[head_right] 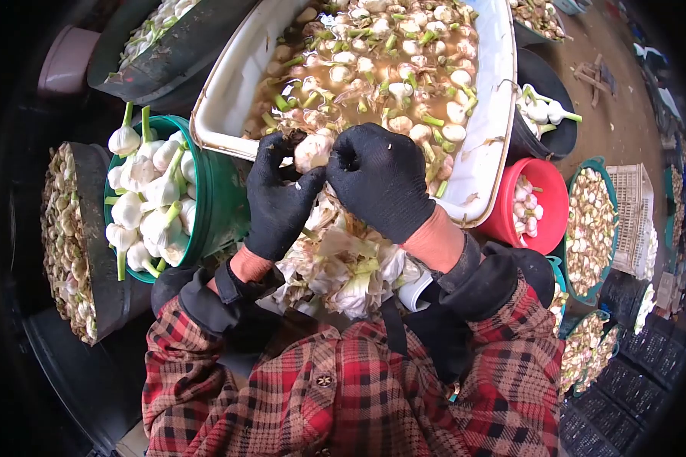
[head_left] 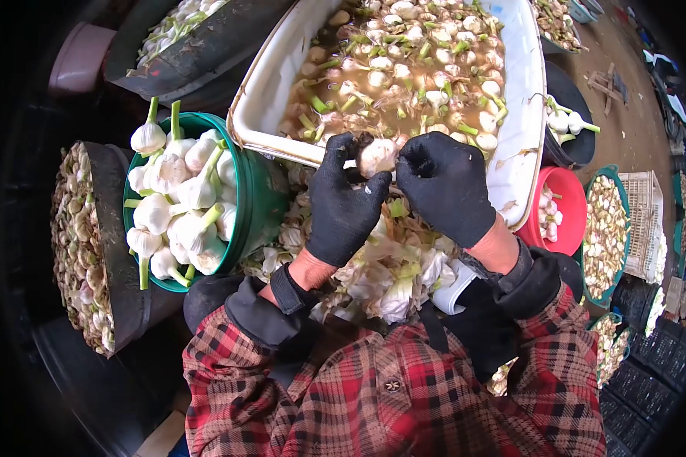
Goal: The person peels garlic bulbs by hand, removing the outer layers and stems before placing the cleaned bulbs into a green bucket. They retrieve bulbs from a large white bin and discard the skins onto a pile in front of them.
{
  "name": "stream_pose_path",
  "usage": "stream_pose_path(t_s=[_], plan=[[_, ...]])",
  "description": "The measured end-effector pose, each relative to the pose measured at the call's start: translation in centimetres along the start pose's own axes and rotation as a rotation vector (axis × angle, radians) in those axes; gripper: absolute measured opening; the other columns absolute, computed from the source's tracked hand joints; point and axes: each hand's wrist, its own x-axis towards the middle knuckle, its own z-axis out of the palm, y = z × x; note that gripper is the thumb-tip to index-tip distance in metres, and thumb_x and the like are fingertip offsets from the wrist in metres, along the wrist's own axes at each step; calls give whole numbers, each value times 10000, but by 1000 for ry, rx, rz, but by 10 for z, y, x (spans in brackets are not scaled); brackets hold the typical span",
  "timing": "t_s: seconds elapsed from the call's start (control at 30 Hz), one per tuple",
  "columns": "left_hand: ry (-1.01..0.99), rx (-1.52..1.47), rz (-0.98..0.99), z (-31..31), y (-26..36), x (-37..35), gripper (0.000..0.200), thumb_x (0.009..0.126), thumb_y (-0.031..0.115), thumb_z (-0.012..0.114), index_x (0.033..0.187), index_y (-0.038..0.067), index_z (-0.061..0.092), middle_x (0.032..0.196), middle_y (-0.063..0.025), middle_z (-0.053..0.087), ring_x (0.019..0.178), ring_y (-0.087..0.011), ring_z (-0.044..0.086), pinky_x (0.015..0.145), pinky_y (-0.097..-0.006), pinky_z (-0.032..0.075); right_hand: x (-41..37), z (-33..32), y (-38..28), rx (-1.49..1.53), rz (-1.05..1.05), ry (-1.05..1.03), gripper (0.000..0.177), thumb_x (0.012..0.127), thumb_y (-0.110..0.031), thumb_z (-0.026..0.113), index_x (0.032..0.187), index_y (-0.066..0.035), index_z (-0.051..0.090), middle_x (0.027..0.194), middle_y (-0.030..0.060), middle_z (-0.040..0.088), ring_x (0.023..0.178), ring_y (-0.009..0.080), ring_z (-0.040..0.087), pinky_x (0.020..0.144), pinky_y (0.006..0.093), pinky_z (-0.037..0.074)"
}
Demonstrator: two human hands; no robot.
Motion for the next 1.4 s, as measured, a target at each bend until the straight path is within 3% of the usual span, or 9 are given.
stream_pose_path(t_s=[0.47,0.7,0.87,0.93,1.07,1.17,1.27,1.33,1.4], plan=[[-25,3,83,-1,-9,-2,410,739,-36,697,1107,0,520,1099,-108,641,915,-139,626,763,-268,509,-3,3,4,86,83,12,94,694,-108,693,691,-63,610,661,123,621,611,318,630,562,382,497],[-101,-154,-140,-1,4,1,431,757,3,698,1153,-6,530,1050,-91,629,887,-131,612,739,-266,514,1,-7,4,58,93,-62,127,689,-110,701,701,-68,582,623,100,600,597,285,631,564,363,498],[-46,-89,-217,-6,0,7,434,756,52,709,1147,-22,535,1024,-82,629,882,-119,605,737,-267,518,3,-8,1,202,117,-9,124,726,-103,697,826,-66,634,781,109,635,644,273,642,582,341,504],[-52,-67,-131,-5,-2,8,343,734,40,698,1032,-15,538,934,-84,616,830,-123,617,717,-270,527,2,-7,1,141,61,-17,136,733,-110,700,851,-71,644,811,104,635,660,276,643,590,345,506],[-77,-72,-103,-3,-11,3,350,733,33,694,1033,-19,521,914,-81,583,826,-127,589,730,-279,504,-4,-6,5,-2,-6,-39,144,748,-128,702,878,-86,658,828,84,634,691,286,640,600,360,505],[-80,-24,27,-4,-15,0,359,729,-2,673,1043,-19,500,918,-84,482,845,-164,525,773,-302,452,-6,-7,3,-129,-144,-16,132,716,-121,643,845,-97,659,812,76,621,741,272,628,592,367,504],[-97,-46,75,-6,-26,-4,319,722,-54,659,1013,-20,535,979,-81,507,888,-172,547,812,-302,455,-12,-1,12,-278,-267,-29,134,717,-105,659,850,-94,668,818,99,635,731,289,632,595,389,504],[61,-50,112,1,-50,-12,423,739,-36,679,1133,-18,528,1032,-83,548,957,-188,563,857,-310,463,-11,0,9,-136,-225,32,122,702,-93,627,822,-90,647,752,89,593,683,296,597,552,428,472],[13,47,105,-4,-54,-11,380,759,-26,675,1106,-10,522,1018,-71,540,930,-160,549,821,-294,460,-13,-2,7,-100,-212,28,107,723,-99,610,823,-61,606,760,106,577,672,303,590,562,431,463]])
